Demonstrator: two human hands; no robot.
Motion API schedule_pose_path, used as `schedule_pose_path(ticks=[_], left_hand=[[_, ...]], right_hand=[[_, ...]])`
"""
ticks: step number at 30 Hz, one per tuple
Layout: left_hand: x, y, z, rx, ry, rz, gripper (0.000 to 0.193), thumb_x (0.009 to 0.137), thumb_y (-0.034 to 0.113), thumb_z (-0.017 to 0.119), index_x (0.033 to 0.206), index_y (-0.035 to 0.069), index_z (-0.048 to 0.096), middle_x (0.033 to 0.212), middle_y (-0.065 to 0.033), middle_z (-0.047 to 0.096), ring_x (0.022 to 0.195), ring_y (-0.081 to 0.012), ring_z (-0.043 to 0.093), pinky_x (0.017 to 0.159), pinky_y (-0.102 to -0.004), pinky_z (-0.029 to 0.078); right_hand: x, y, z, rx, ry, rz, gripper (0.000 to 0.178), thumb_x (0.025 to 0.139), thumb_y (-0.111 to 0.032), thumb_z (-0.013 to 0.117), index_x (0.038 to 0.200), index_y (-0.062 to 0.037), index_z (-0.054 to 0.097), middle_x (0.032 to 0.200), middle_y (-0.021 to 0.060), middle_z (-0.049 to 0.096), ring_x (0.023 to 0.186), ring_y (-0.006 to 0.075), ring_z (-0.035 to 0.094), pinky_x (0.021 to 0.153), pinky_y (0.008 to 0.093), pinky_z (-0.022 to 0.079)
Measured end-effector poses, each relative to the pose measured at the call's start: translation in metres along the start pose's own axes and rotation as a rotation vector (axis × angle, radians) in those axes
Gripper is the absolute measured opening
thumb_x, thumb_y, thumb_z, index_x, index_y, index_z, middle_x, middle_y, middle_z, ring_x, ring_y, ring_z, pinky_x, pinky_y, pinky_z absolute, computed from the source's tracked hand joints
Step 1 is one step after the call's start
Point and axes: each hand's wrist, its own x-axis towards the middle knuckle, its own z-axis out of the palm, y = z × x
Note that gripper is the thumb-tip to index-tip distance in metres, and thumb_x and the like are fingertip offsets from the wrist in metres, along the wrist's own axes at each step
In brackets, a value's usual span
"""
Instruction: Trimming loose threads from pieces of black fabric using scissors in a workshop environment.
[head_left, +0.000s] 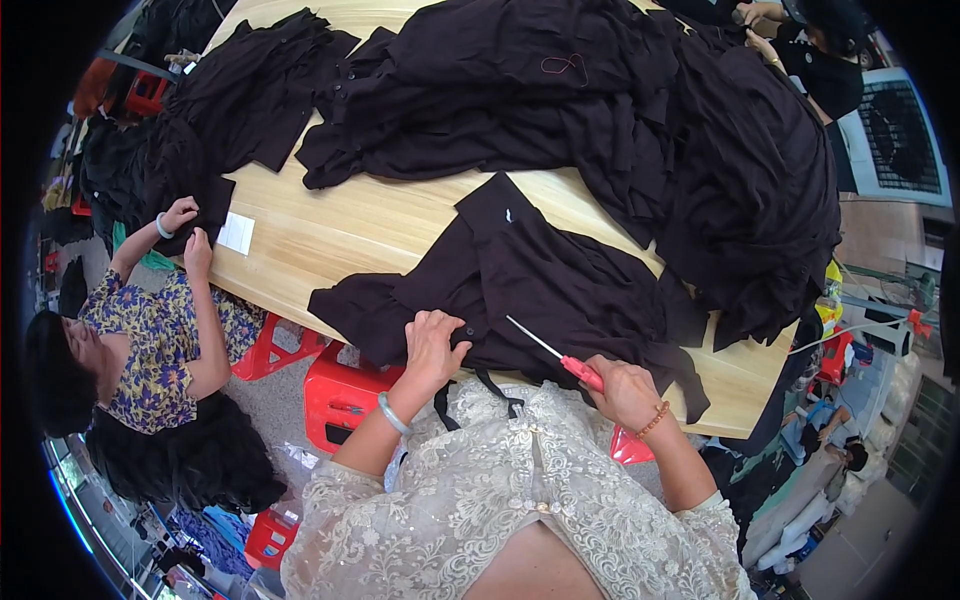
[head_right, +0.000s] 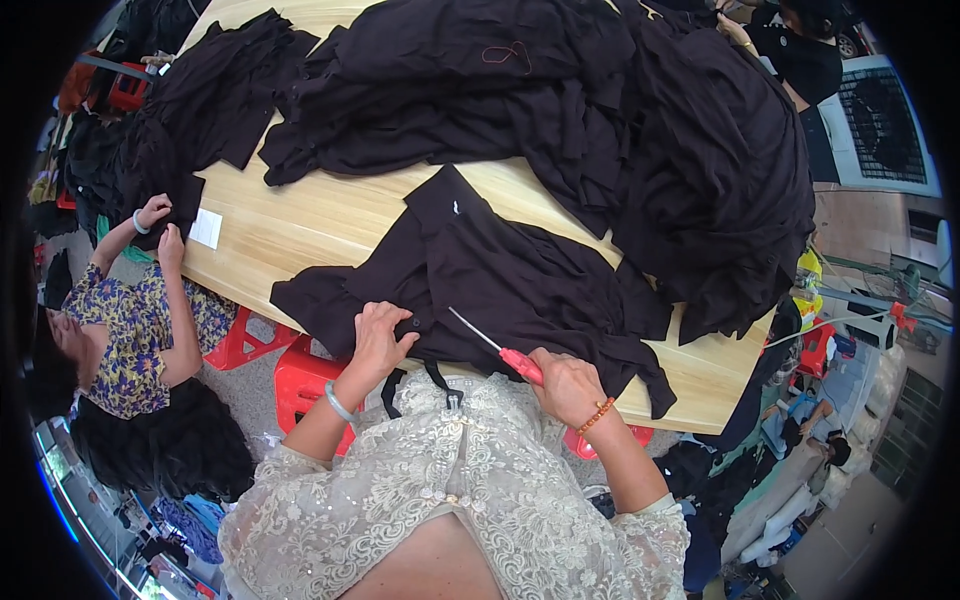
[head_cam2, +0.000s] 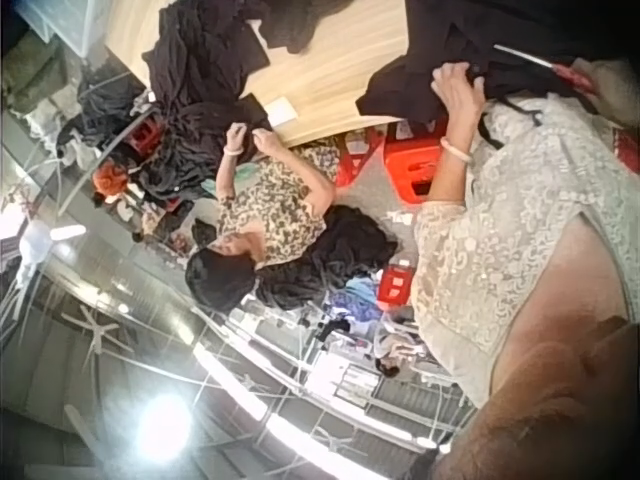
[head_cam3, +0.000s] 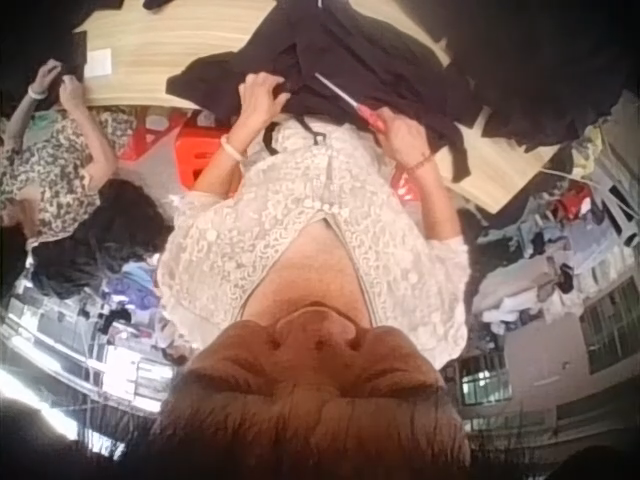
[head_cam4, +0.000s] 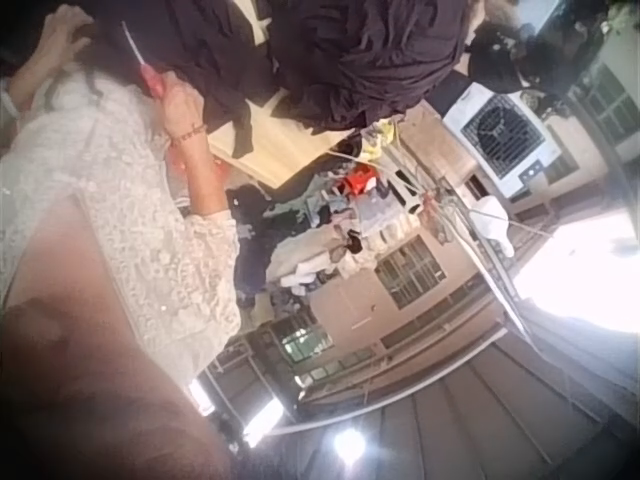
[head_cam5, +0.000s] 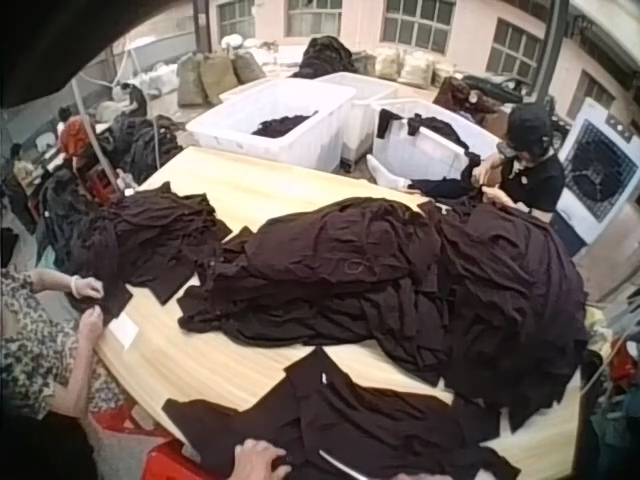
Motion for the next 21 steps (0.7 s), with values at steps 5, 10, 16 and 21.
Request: schedule_pose_path(ticks=[5, 10, 16, 21], left_hand=[[0.007, -0.003, 0.001, -0.149, -0.090, -0.146, 0.030, 0.065, 0.024, 0.082, 0.088, 0.010, 0.069, 0.086, -0.0034, 0.062, 0.095, -0.0246, 0.053, 0.081, -0.0380, 0.038], [0.008, -0.013, 0.006, -0.302, -0.133, -0.160, 0.022, 0.067, 0.025, 0.080, 0.082, 0.011, 0.071, 0.083, -0.0018, 0.064, 0.094, -0.0243, 0.053, 0.085, -0.0396, 0.035], [0.001, 0.006, 0.007, -0.214, 0.047, 0.054, 0.021, 0.065, 0.018, 0.081, 0.084, 0.011, 0.073, 0.084, 0.0012, 0.063, 0.094, -0.0220, 0.053, 0.086, -0.0392, 0.032], [0.000, 0.001, 0.017, -0.283, 0.213, 0.165, 0.015, 0.066, 0.012, 0.079, 0.079, 0.011, 0.070, 0.082, 0.0007, 0.064, 0.093, -0.0213, 0.055, 0.085, -0.0386, 0.034]], right_hand=[[0.000, -0.005, -0.004, 0.001, 0.017, -0.026, 0.023, 0.082, -0.018, 0.068, 0.099, -0.0073, 0.059, 0.082, 0.0163, 0.065, 0.080, 0.0344, 0.064, 0.071, 0.0423, 0.051], [0.001, -0.005, -0.002, 0.031, -0.003, -0.055, 0.022, 0.082, -0.017, 0.067, 0.099, -0.0065, 0.059, 0.083, 0.0171, 0.066, 0.081, 0.0345, 0.065, 0.072, 0.0427, 0.051], [-0.001, -0.011, -0.007, 0.023, -0.021, -0.043, 0.023, 0.080, -0.017, 0.067, 0.100, -0.0063, 0.060, 0.082, 0.0176, 0.066, 0.082, 0.0348, 0.065, 0.073, 0.0435, 0.051], [0.000, -0.014, -0.004, -0.049, -0.088, -0.100, 0.023, 0.079, -0.017, 0.063, 0.097, -0.0045, 0.059, 0.081, 0.0196, 0.067, 0.081, 0.0338, 0.066, 0.071, 0.0434, 0.052]])
